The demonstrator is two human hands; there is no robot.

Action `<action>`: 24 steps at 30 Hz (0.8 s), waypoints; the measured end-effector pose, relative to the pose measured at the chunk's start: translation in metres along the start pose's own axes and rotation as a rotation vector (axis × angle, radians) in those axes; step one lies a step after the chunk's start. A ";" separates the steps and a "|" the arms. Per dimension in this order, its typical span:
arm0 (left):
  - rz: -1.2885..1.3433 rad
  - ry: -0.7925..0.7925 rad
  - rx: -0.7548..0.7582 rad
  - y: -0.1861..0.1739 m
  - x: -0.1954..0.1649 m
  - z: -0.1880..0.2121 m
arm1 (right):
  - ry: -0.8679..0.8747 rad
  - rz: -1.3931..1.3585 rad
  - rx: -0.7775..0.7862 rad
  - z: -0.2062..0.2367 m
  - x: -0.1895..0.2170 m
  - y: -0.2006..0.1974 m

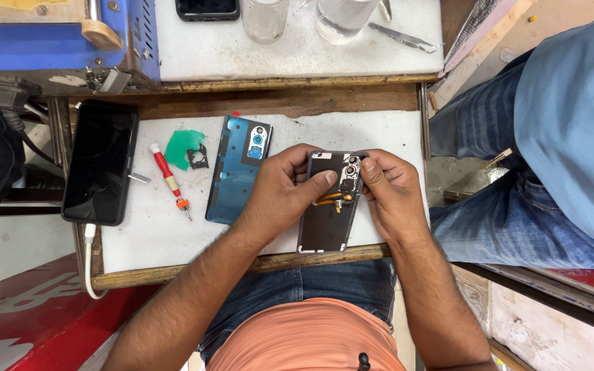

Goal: The person disassembles a smartphone, removes the back cover and internal components, and uses a heat press to separate the screen. They then reassemble the phone by reconnecting internal cables and replacing the back cover.

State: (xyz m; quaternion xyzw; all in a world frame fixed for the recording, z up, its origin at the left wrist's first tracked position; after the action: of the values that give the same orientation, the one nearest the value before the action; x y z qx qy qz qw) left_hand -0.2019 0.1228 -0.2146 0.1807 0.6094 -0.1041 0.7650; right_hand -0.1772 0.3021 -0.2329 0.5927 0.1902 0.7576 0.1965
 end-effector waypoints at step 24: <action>-0.412 0.314 -0.053 0.017 -0.063 0.043 | -0.147 -0.099 0.176 0.020 0.013 0.000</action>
State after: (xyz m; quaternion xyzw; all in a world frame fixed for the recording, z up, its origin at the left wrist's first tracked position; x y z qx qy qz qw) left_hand -0.1715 0.1171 -0.1431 0.0466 0.7470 -0.2125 0.6282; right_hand -0.1604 0.3098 -0.2180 0.6514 0.2699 0.6819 0.1944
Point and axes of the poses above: each hand's wrist, its own z-axis away from the middle knuckle, its own y-axis out of the palm, x = y × z, the point moved 6 cm from there along -z, towards the middle knuckle, and after that the axes turned 9 degrees about -z, right-handed, at the moved point
